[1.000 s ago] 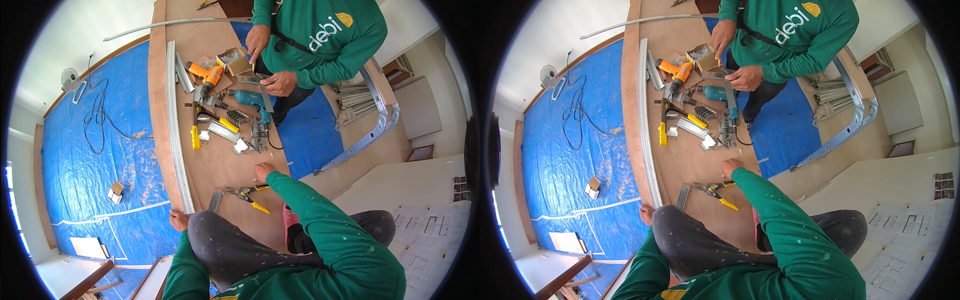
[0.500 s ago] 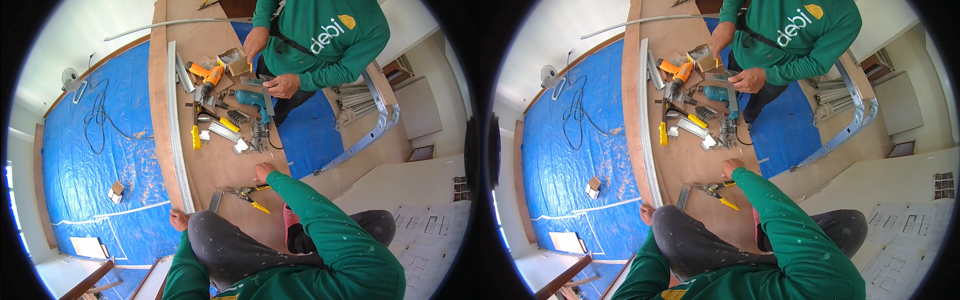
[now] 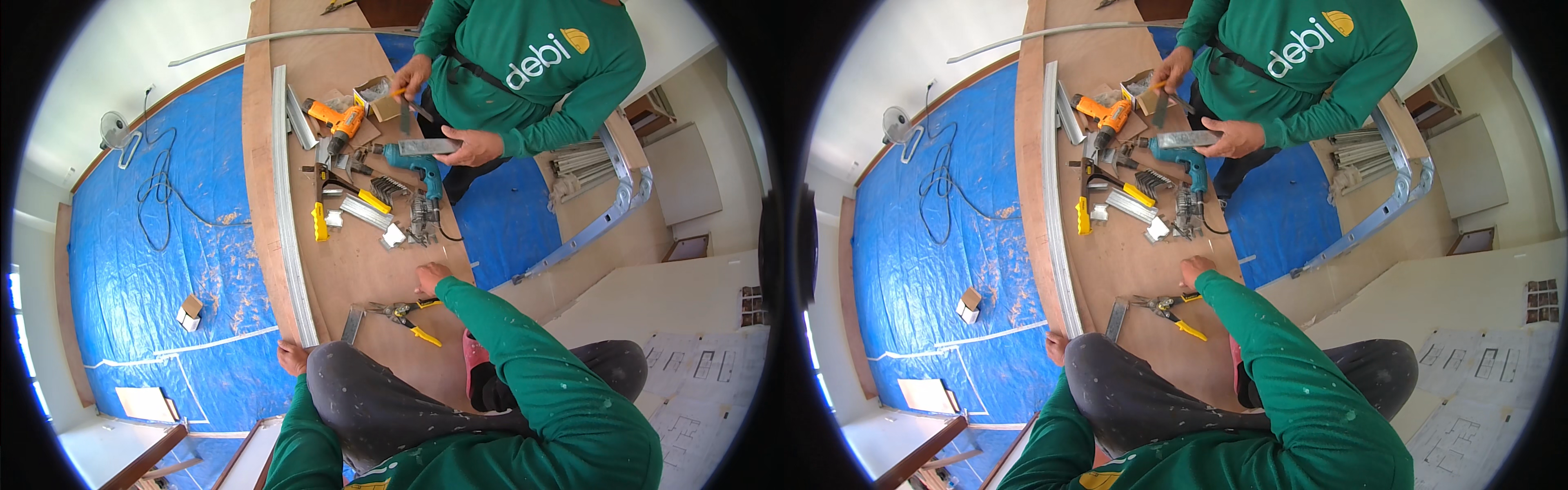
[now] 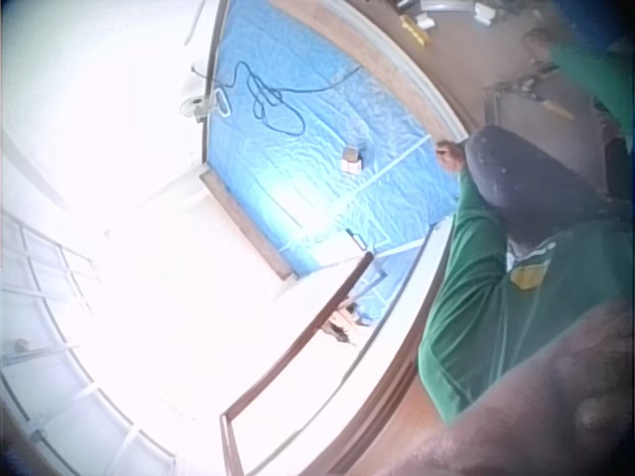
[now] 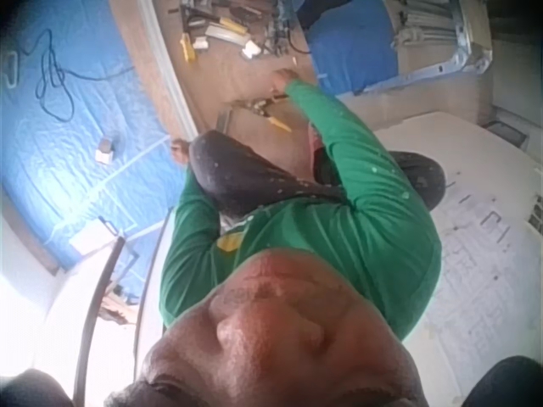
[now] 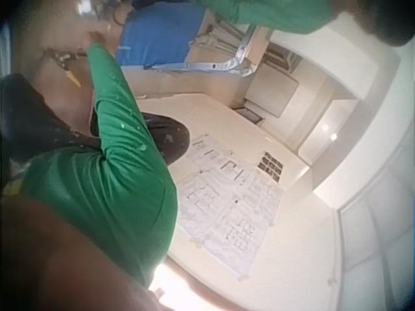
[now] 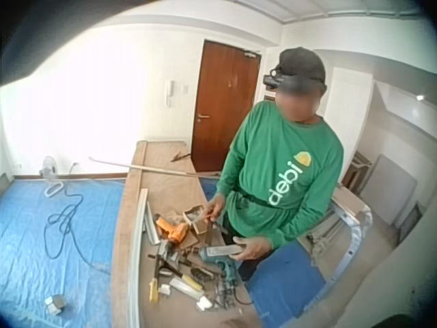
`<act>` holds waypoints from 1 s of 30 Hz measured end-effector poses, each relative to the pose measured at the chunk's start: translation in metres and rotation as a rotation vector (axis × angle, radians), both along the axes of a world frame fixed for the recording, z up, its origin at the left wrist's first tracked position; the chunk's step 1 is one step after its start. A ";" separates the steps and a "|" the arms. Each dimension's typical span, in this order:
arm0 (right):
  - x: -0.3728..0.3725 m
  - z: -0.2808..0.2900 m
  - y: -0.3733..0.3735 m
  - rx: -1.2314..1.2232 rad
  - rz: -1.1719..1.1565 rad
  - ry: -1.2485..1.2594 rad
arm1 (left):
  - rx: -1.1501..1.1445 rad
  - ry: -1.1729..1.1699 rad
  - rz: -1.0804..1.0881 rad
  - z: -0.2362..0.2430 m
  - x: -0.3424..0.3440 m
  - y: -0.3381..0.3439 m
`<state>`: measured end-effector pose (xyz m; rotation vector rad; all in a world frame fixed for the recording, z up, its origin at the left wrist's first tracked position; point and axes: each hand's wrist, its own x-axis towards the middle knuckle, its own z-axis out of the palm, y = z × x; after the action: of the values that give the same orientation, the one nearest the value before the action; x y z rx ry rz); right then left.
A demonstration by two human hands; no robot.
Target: The person sits on the floor and uses tin snips to cut a long metal profile into shorter segments. They repeatedly position the snips, cut, and place the resulting pieces on the workbench.
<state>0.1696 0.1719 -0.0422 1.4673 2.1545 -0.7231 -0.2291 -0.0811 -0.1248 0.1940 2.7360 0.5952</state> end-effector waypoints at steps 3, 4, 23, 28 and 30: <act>0.002 -0.002 -0.002 0.033 -0.005 0.010 | 0.014 0.041 0.021 0.001 0.003 0.002; 0.004 -0.004 -0.004 0.050 -0.011 0.012 | 0.036 0.034 0.009 0.004 0.006 0.004; -0.002 0.006 0.002 -0.065 -0.050 -0.025 | 0.051 0.040 -0.014 0.006 0.005 0.004; 0.001 0.001 0.001 -0.035 -0.026 0.002 | 0.052 0.051 -0.009 0.005 0.005 0.005; 0.002 0.001 0.001 -0.040 -0.023 -0.004 | 0.046 0.050 -0.001 0.006 0.006 0.005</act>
<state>0.1712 0.1728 -0.0410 1.4745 2.1109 -0.7660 -0.2231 -0.0761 -0.1190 0.2242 2.7720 0.6625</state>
